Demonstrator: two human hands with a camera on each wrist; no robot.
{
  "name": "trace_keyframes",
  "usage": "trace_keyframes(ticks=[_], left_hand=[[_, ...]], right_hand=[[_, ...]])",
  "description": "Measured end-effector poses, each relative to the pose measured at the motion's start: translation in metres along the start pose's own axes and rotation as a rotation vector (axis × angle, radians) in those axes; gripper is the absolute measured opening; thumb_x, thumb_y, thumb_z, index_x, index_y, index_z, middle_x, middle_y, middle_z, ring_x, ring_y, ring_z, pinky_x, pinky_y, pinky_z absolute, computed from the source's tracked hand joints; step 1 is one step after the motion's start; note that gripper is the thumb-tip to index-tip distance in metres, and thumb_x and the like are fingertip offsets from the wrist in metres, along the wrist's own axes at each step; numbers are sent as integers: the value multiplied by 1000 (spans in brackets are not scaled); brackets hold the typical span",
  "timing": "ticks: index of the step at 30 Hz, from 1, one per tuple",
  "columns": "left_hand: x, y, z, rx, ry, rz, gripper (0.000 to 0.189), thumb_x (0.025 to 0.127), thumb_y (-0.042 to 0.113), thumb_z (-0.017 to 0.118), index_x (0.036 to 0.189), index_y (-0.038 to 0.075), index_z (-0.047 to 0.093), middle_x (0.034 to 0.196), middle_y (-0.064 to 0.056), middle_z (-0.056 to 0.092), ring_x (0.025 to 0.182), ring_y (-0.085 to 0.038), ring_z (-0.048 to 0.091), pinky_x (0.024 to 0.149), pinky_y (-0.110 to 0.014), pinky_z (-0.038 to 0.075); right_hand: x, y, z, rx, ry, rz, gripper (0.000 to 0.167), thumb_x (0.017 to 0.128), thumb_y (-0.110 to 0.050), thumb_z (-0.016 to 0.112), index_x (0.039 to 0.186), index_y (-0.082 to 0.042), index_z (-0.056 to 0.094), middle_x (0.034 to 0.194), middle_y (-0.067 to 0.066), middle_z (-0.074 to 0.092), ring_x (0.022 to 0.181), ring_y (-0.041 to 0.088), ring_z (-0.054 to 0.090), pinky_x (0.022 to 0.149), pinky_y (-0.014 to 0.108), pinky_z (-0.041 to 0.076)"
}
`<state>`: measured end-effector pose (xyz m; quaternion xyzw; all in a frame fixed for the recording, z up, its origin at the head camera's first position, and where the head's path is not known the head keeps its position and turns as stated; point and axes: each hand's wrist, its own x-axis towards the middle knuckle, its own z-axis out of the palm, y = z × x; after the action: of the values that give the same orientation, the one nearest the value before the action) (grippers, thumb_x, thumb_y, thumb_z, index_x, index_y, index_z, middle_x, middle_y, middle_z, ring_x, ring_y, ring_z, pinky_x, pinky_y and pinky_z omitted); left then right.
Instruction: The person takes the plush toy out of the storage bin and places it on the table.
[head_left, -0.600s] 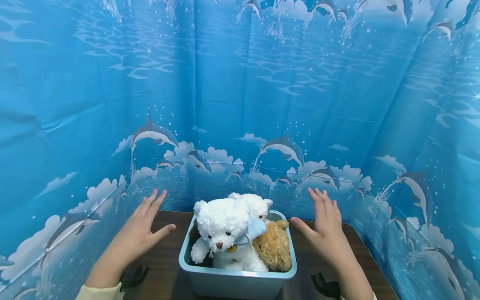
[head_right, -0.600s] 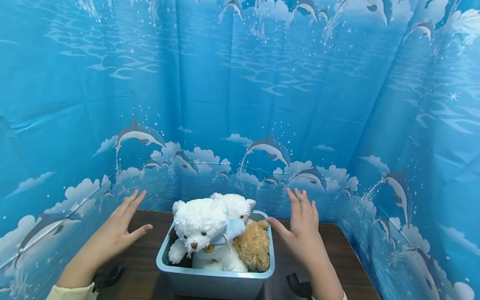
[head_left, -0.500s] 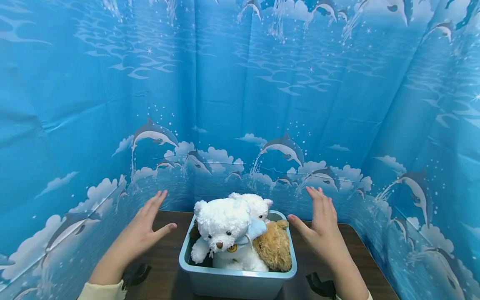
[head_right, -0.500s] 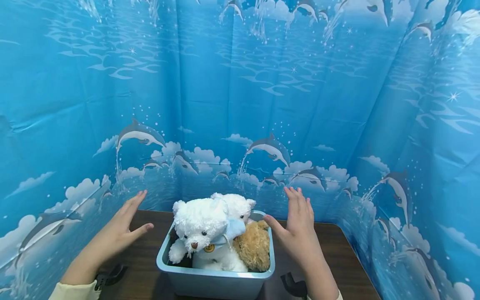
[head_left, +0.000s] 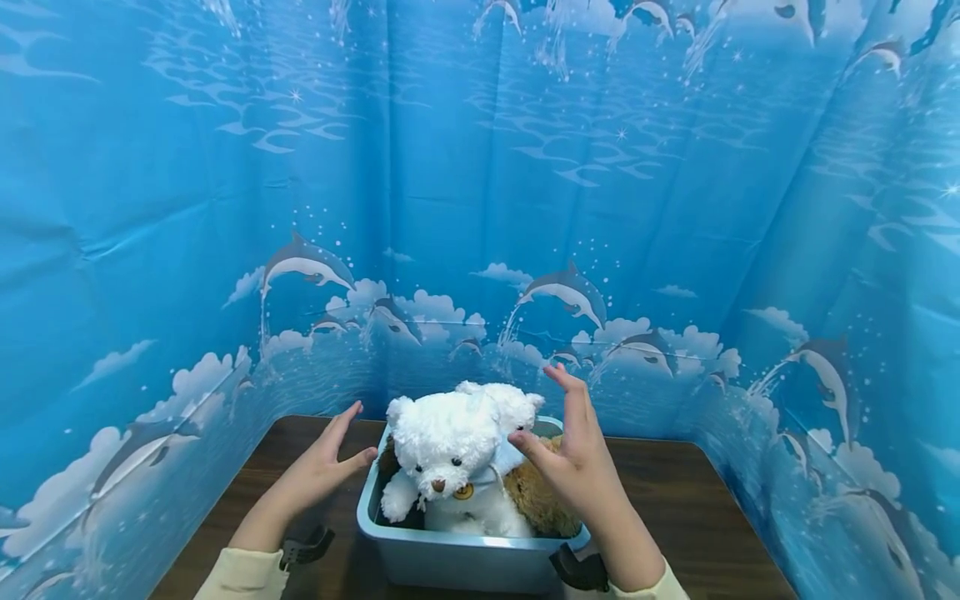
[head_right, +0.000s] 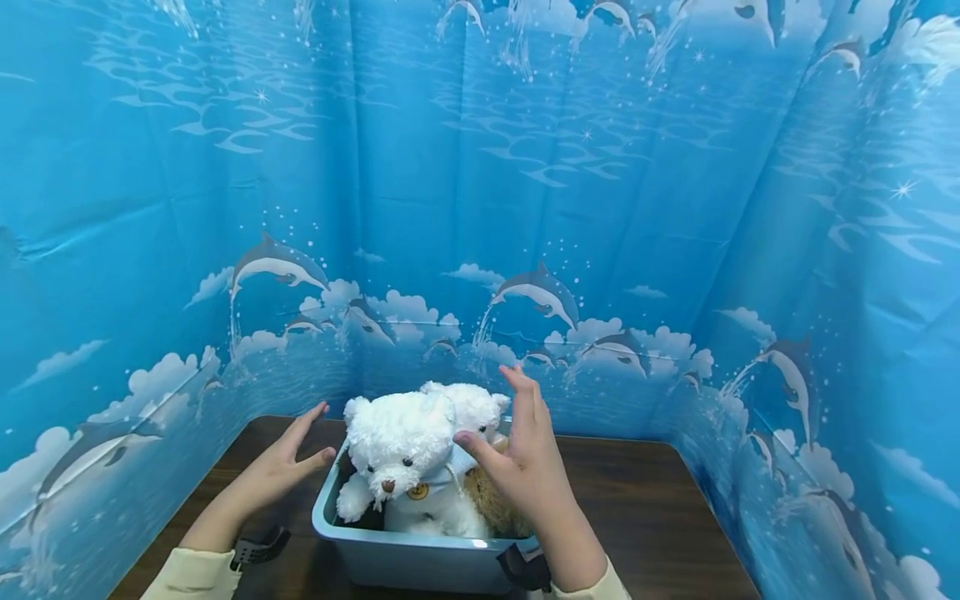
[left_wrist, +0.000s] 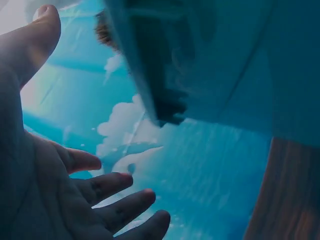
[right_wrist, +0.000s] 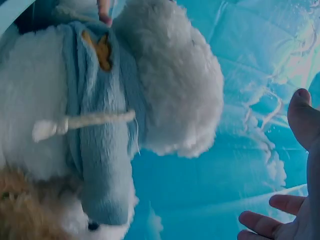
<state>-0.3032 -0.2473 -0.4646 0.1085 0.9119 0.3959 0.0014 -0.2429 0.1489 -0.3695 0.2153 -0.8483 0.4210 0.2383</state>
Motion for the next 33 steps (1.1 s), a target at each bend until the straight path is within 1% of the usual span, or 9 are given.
trace_keyframes(ticks=[4, 9, 15, 18, 22, 24, 26, 29, 33], left_hand=[[9, -5, 13, -116, -44, 8, 99, 106, 55, 65, 177, 17, 6, 181, -23, 15, 165, -54, 21, 121, -79, 31], [18, -13, 25, -253, -83, 63, 95, 108, 44, 67, 176, 20, 6, 182, -22, 15, 164, -54, 24, 123, -70, 37], [18, -19, 33, -304, -104, 89, 86, 109, 39, 66, 175, 24, 14, 180, -23, 21, 160, -56, 32, 118, -70, 44], [19, -22, 36, -338, -118, 100, 80, 110, 36, 64, 174, 26, 16, 178, -23, 24, 159, -55, 33, 119, -72, 42], [21, -26, 41, -364, -126, 98, 75, 112, 35, 61, 174, 27, 19, 178, -23, 24, 163, -55, 25, 121, -76, 34], [23, -28, 43, -367, -127, 93, 74, 112, 37, 60, 174, 28, 20, 178, -23, 23, 164, -55, 22, 122, -78, 31], [24, -30, 45, -379, -134, 90, 72, 112, 37, 58, 173, 29, 20, 178, -22, 23, 164, -55, 20, 121, -80, 30], [24, -33, 47, -410, -152, 95, 71, 113, 36, 55, 173, 30, 18, 177, -22, 21, 164, -55, 18, 121, -81, 28], [27, -35, 49, -434, -165, 114, 72, 112, 35, 54, 173, 28, 16, 177, -22, 18, 164, -55, 17, 123, -81, 26]], right_hand=[[5, -2, 14, 57, -65, -8, 98, 95, -38, 86, 169, -42, 22, 179, 4, 26, 167, 41, 25, 119, 81, 33], [4, 0, 33, 114, -167, 8, 108, 88, -45, 91, 169, -47, 19, 179, 1, 26, 166, 40, 29, 119, 78, 36], [-4, 12, 56, 219, -245, 24, 126, 74, -44, 100, 169, -50, 17, 177, -5, 28, 161, 29, 38, 123, 67, 39], [-5, 20, 65, 275, -262, 36, 134, 71, -42, 102, 170, -48, 13, 175, -5, 30, 161, 25, 39, 125, 62, 39], [-6, 27, 74, 324, -288, 65, 139, 71, -40, 103, 173, -39, 9, 173, -3, 34, 158, 25, 43, 124, 61, 41], [-6, 31, 77, 352, -303, 70, 137, 73, -39, 103, 173, -37, 10, 170, -5, 37, 155, 25, 47, 122, 60, 44], [-5, 34, 80, 361, -314, 68, 131, 76, -40, 101, 172, -39, 12, 167, -8, 41, 151, 22, 50, 120, 57, 46], [-3, 38, 84, 358, -325, 37, 116, 81, -42, 98, 168, -43, 20, 162, -12, 47, 147, 18, 53, 119, 54, 49], [0, 42, 85, 348, -324, 7, 103, 83, -43, 96, 163, -43, 31, 157, -14, 53, 145, 15, 56, 119, 50, 50]])
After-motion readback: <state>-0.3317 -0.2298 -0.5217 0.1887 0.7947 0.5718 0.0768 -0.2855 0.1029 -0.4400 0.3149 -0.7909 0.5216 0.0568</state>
